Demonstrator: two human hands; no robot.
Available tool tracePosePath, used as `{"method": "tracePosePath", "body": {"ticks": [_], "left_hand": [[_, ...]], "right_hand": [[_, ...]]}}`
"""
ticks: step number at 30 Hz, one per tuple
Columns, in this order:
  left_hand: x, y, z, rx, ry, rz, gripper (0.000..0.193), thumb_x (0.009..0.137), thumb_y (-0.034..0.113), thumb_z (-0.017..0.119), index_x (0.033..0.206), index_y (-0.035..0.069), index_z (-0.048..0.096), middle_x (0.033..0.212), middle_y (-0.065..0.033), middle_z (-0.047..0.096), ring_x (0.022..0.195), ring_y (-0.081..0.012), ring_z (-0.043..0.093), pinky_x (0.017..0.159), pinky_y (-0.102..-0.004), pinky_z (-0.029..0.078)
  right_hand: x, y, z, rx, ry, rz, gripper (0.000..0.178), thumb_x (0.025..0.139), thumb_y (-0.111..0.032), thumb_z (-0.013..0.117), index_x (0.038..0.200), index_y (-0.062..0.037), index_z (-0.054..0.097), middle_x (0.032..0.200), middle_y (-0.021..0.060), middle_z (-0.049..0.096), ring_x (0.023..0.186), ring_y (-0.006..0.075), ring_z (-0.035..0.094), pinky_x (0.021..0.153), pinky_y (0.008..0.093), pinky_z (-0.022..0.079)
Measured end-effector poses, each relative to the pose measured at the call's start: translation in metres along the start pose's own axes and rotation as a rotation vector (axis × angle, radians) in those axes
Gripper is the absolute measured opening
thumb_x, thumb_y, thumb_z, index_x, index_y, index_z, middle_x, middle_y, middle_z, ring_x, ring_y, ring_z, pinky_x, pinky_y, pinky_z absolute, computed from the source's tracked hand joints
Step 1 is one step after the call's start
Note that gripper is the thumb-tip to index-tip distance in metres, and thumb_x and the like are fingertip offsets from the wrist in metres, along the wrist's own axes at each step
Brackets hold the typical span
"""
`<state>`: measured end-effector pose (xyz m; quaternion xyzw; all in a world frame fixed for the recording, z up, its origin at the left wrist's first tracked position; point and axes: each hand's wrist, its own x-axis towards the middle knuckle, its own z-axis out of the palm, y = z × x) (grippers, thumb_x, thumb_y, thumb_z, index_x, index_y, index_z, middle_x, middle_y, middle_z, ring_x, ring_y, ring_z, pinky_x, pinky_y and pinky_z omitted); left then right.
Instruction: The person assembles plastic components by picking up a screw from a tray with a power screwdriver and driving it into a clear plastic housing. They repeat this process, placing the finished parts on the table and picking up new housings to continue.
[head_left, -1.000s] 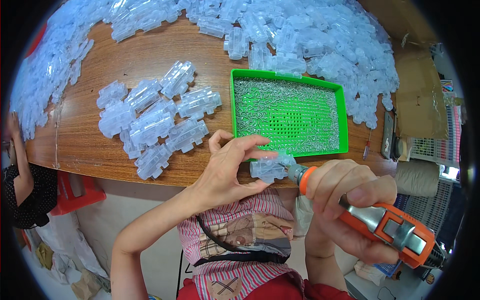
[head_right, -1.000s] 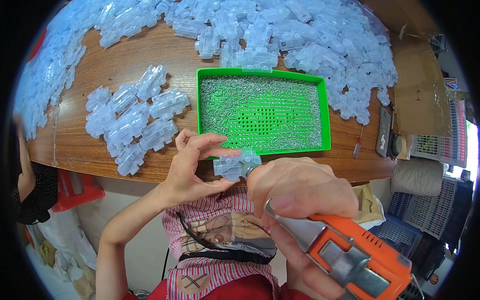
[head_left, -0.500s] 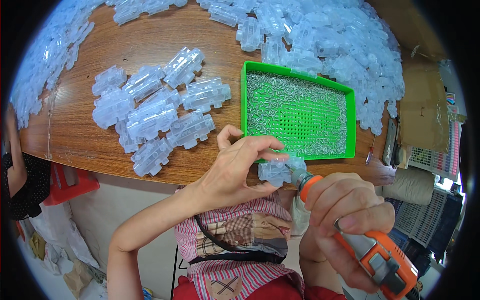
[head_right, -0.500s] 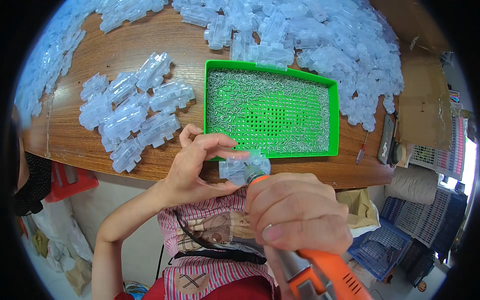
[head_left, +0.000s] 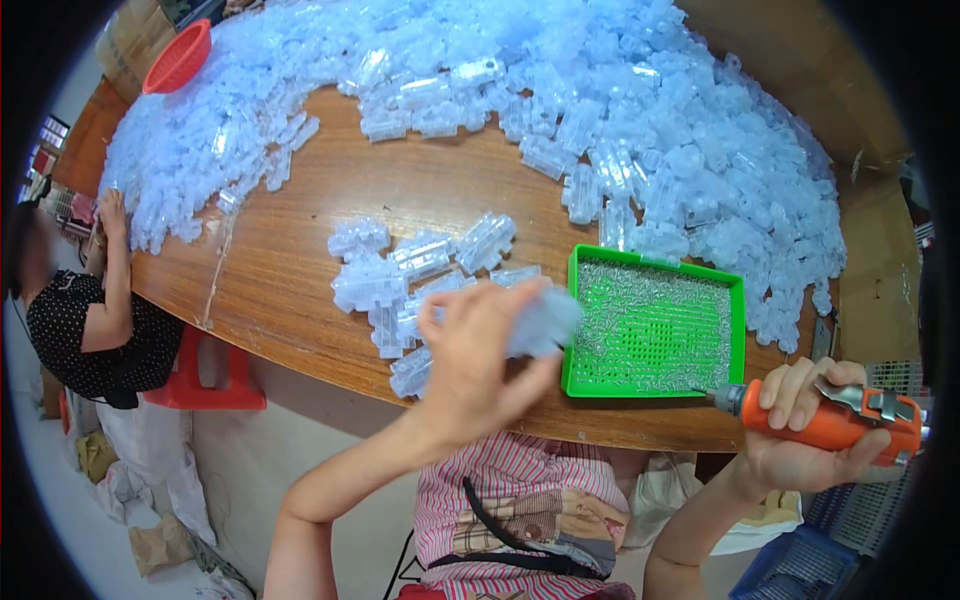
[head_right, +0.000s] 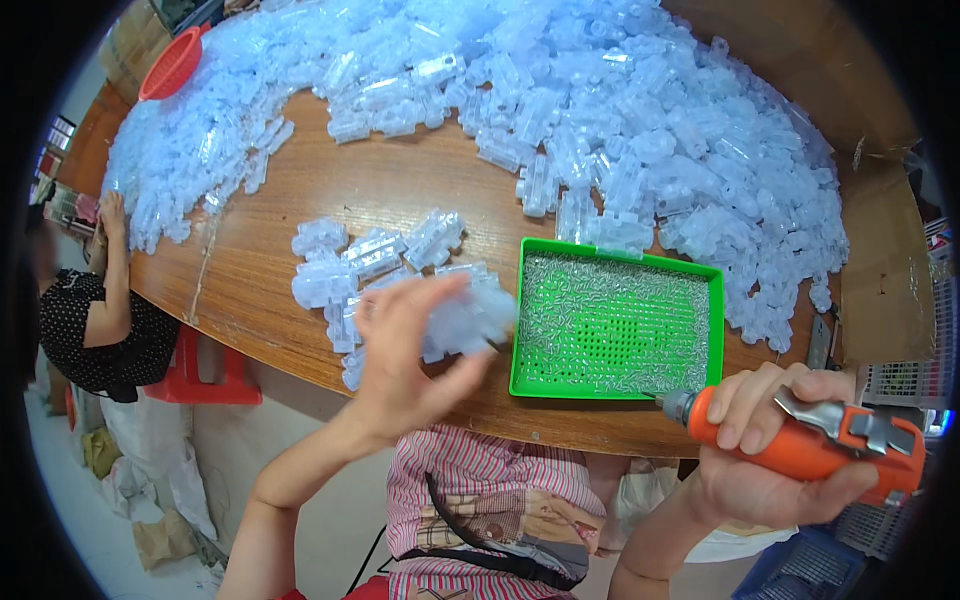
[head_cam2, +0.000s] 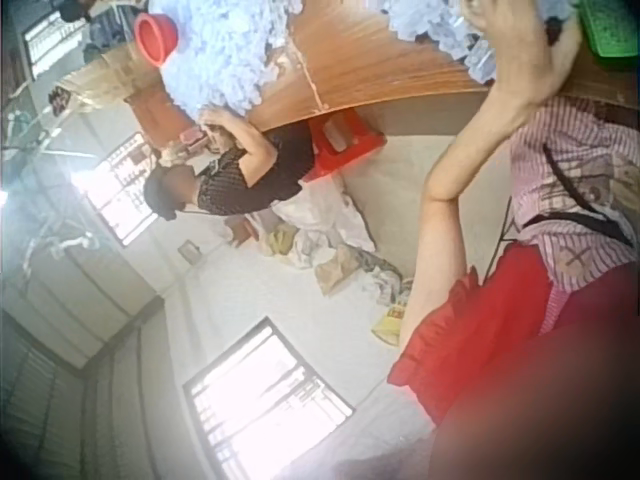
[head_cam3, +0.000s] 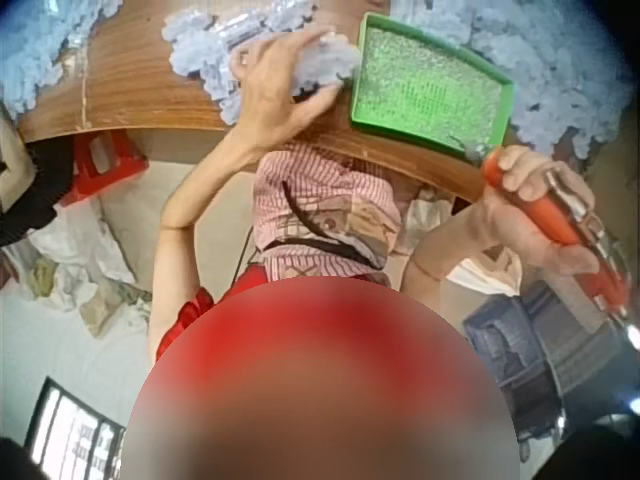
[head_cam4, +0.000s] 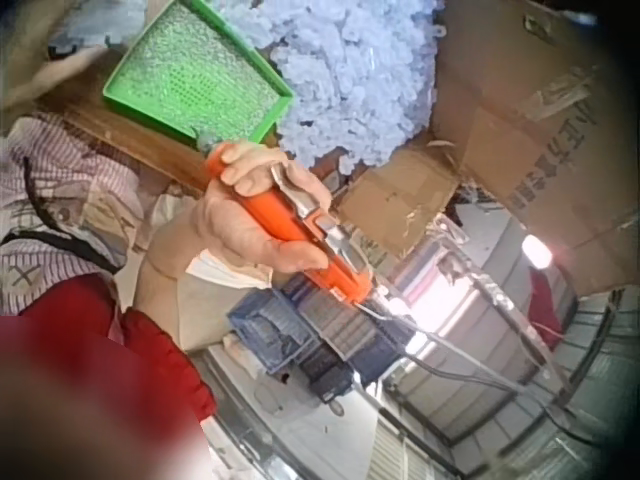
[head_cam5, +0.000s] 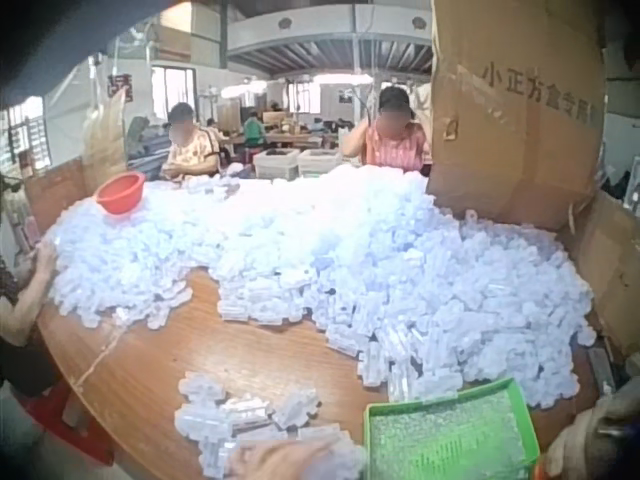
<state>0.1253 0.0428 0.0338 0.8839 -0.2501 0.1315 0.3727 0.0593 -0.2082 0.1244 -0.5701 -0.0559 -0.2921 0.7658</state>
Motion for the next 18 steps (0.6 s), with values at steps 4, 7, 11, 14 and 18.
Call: {"method": "tracePosePath", "body": {"ticks": [4, 7, 11, 14, 18], "left_hand": [[0.016, -0.029, -0.021, 0.253, -0.066, -0.14, 0.05, 0.072, 0.015, 0.07, 0.12, 0.013, 0.056, 0.112, -0.0064, 0.057, 0.115, -0.0267, 0.046, 0.098, -0.0485, 0.024], [0.024, -0.032, -0.037, 0.327, -0.163, -0.201, 0.042, 0.075, 0.011, 0.064, 0.116, 0.014, 0.056, 0.122, -0.0128, 0.05, 0.122, -0.0323, 0.039, 0.1, -0.053, 0.021], [0.04, -0.029, -0.047, 0.319, -0.221, -0.186, 0.037, 0.077, 0.009, 0.062, 0.113, 0.012, 0.054, 0.132, -0.0193, 0.042, 0.128, -0.0375, 0.034, 0.103, -0.0558, 0.02], [0.061, -0.031, -0.041, 0.311, -0.249, -0.112, 0.032, 0.08, 0.012, 0.063, 0.111, 0.014, 0.055, 0.133, -0.017, 0.044, 0.128, -0.0364, 0.035, 0.104, -0.0541, 0.021], [0.133, -0.061, -0.016, 0.284, -0.462, -0.242, 0.033, 0.084, 0.025, 0.066, 0.114, 0.014, 0.058, 0.142, -0.0166, 0.041, 0.131, -0.0364, 0.034, 0.105, -0.0504, 0.024]], "right_hand": [[-0.008, 0.013, -0.004, -0.118, 0.214, 0.015, 0.075, 0.082, -0.075, 0.045, 0.098, -0.0021, 0.05, 0.051, 0.0011, 0.042, 0.044, 0.0139, 0.045, 0.043, 0.0278, 0.037], [-0.01, 0.019, -0.009, -0.095, 0.185, 0.039, 0.075, 0.082, -0.075, 0.047, 0.097, -0.0019, 0.048, 0.054, 0.0019, 0.045, 0.046, 0.0146, 0.047, 0.047, 0.0289, 0.041], [-0.009, 0.02, -0.012, -0.07, 0.167, 0.025, 0.075, 0.081, -0.075, 0.049, 0.097, -0.0015, 0.047, 0.055, 0.0025, 0.046, 0.047, 0.0143, 0.049, 0.048, 0.0288, 0.043], [-0.007, 0.025, -0.008, -0.075, 0.195, -0.066, 0.066, 0.086, -0.068, 0.049, 0.095, -0.0024, 0.049, 0.053, 0.0014, 0.044, 0.042, 0.0126, 0.045, 0.043, 0.0243, 0.039], [-0.006, 0.026, -0.004, -0.06, 0.16, -0.073, 0.066, 0.087, -0.068, 0.048, 0.096, -0.0021, 0.049, 0.053, 0.0015, 0.044, 0.042, 0.013, 0.045, 0.044, 0.0254, 0.04]]}}
